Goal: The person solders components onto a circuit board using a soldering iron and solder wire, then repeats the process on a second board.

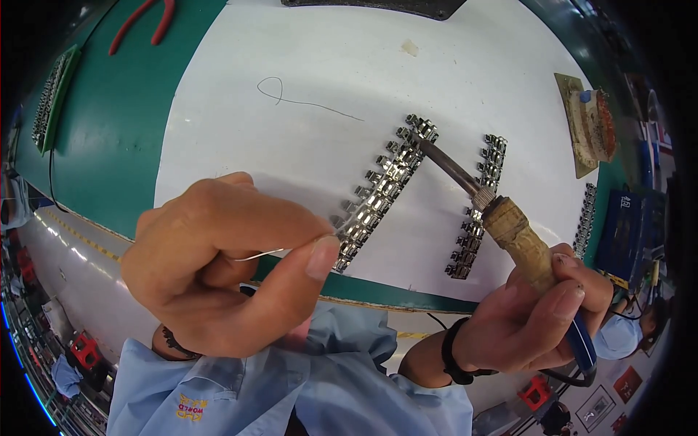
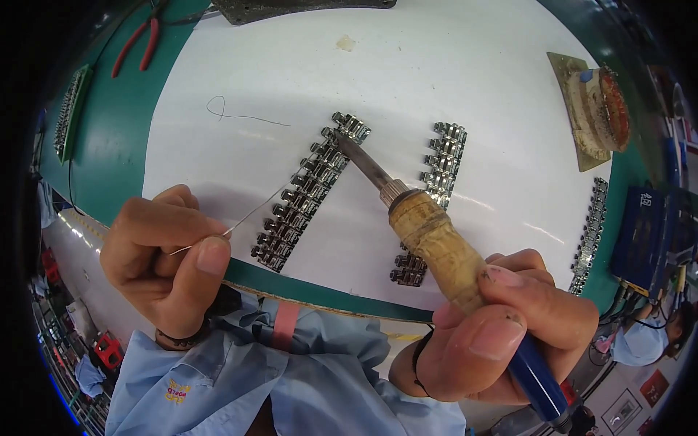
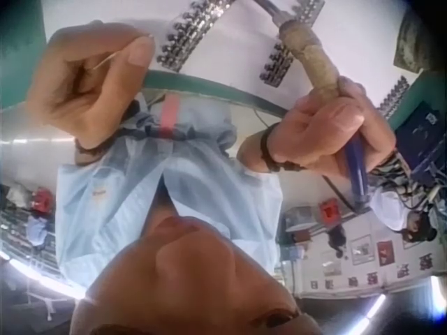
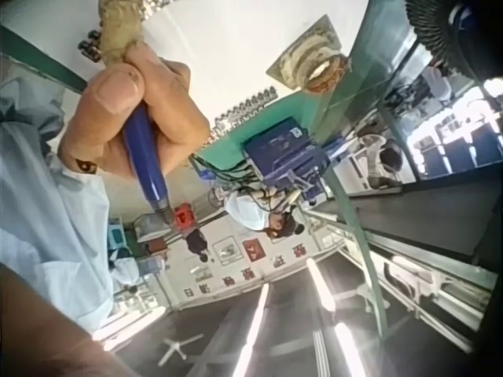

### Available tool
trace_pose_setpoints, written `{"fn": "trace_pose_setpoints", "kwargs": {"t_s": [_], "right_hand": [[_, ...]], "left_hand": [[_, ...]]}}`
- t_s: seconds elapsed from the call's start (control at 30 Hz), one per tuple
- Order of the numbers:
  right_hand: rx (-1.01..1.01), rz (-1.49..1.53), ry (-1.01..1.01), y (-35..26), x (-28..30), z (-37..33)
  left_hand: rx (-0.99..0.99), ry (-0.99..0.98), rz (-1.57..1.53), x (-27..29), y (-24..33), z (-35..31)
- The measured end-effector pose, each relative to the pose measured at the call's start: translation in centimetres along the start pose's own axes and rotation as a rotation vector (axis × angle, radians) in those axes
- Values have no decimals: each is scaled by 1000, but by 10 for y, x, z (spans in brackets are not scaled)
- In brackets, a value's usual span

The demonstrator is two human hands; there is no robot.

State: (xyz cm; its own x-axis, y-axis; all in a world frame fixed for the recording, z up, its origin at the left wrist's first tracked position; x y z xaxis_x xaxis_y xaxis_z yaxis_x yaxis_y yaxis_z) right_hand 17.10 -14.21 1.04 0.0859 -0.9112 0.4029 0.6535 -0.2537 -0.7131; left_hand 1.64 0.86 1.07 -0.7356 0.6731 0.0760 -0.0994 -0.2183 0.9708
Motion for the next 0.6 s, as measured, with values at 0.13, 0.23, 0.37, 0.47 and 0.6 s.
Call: {"fn": "trace_pose_setpoints", "kwargs": {"t_s": [0.13, 0.23, 0.37, 0.47, 0.6], "right_hand": [[5, -5, -9, -1, 0, 0], [-1, -65, 22, -1, 0, -2], [12, -19, 8, 1, 0, -2], [24, 12, -16, 3, 3, -2], [39, 60, -68, 4, 5, -2]], "left_hand": [[-6, -25, -9, 2, 1, 0], [-25, 5, -44, 2, 0, -1], [-14, 19, -60, 2, -1, -2], [-21, 20, -65, 1, -1, -3], [-11, 8, -48, 1, -1, -2]]}}
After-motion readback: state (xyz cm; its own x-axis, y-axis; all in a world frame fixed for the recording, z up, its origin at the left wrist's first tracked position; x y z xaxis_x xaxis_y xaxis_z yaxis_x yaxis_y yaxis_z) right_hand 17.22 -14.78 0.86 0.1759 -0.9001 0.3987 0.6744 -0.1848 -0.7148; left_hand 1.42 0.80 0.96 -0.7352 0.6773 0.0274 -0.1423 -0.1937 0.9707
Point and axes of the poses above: each hand's wrist, its own z-axis towards the middle knuckle, its own x-axis out of the back of the hand, y = z × x, the point moved 2 cm from there along z, towards the middle knuckle, and after that the axes turned 14 degrees about -z, right-handed, at the moved point
